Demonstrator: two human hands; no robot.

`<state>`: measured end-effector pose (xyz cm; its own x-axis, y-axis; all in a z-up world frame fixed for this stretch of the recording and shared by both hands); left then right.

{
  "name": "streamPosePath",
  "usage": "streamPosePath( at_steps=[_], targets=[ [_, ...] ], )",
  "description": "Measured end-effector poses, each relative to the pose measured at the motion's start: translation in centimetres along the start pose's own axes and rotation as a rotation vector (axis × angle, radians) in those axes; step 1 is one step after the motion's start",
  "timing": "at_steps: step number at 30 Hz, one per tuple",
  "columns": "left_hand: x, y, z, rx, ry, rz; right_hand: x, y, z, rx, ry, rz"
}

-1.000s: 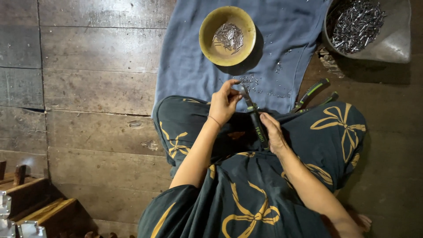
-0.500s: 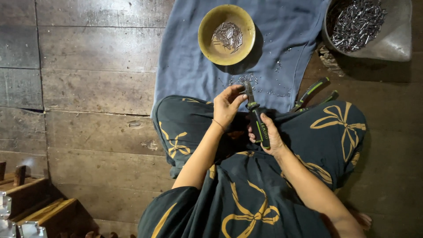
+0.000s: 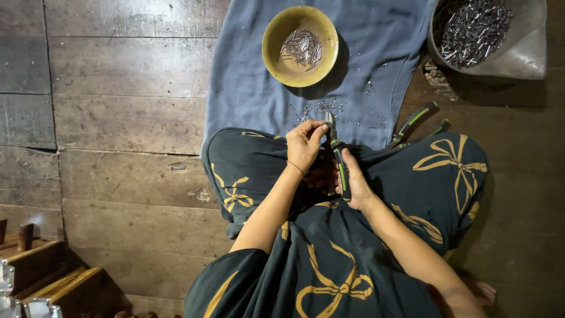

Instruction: The person sits on the floor and uses pliers to cut small metal pins one by one. The cut pieces are placed into a yellow bowl while the remaining pins are kept in a larger container nearby.

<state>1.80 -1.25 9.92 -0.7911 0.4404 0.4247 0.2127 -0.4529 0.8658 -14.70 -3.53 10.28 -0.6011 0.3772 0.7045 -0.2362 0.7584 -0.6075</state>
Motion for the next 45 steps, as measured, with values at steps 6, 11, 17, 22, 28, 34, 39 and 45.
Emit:
streamPosePath(
  at_steps=[6, 11, 17, 22, 28, 34, 39, 45],
  targets=[
    [0.1, -1.3, -0.3, -0.043, -0.01, 0.074, -1.3, 3.8, 3.5, 0.05, 0.203, 0.117],
    [-0.5, -2.4, -0.8, -0.037, -0.019, 0.136, -3.3, 7.6, 5.9, 0.022, 0.223, 0.108],
    [-1.9, -5.9, -1.6, -0.056, -0.013, 0.21, -4.2, 8.8, 5.1, -0.031, 0.147, -0.02],
    [-3.3, -8.5, -2.3, -0.065, -0.002, 0.248, -3.6, 7.3, 3.6, -0.041, 0.12, -0.118],
    [-5.1, -12.4, -3.9, -0.061, -0.035, 0.348, -3.0, 6.1, 2.4, -0.038, 0.109, -0.126],
    [-5.8, -10.8, -3.2, 0.133, -0.025, 0.375, -4.6, 8.0, 3.3, -0.024, 0.149, -0.092],
    [-8.8, 2.8, 2.8, -0.101, 0.265, -0.142, -3.8, 5.4, 2.8, -0.095, 0.147, -0.128],
    [-12.0, 0.4, 3.6, -0.598, 0.135, -0.018, -2.7, 0.0, 3.8, -0.066, 0.197, 0.02]
  ],
)
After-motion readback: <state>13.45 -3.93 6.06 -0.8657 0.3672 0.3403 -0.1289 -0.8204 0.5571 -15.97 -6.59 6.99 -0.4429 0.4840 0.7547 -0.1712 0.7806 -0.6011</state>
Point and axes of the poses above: each hand's wrist, its own x-axis away from the middle knuckle, its own z-axis out of the back of the hand, y = z × x, the point moved 6 cm from there along -x, towards the middle knuckle, and after that the axes turned 13 degrees about z, right-handed, at the moved point
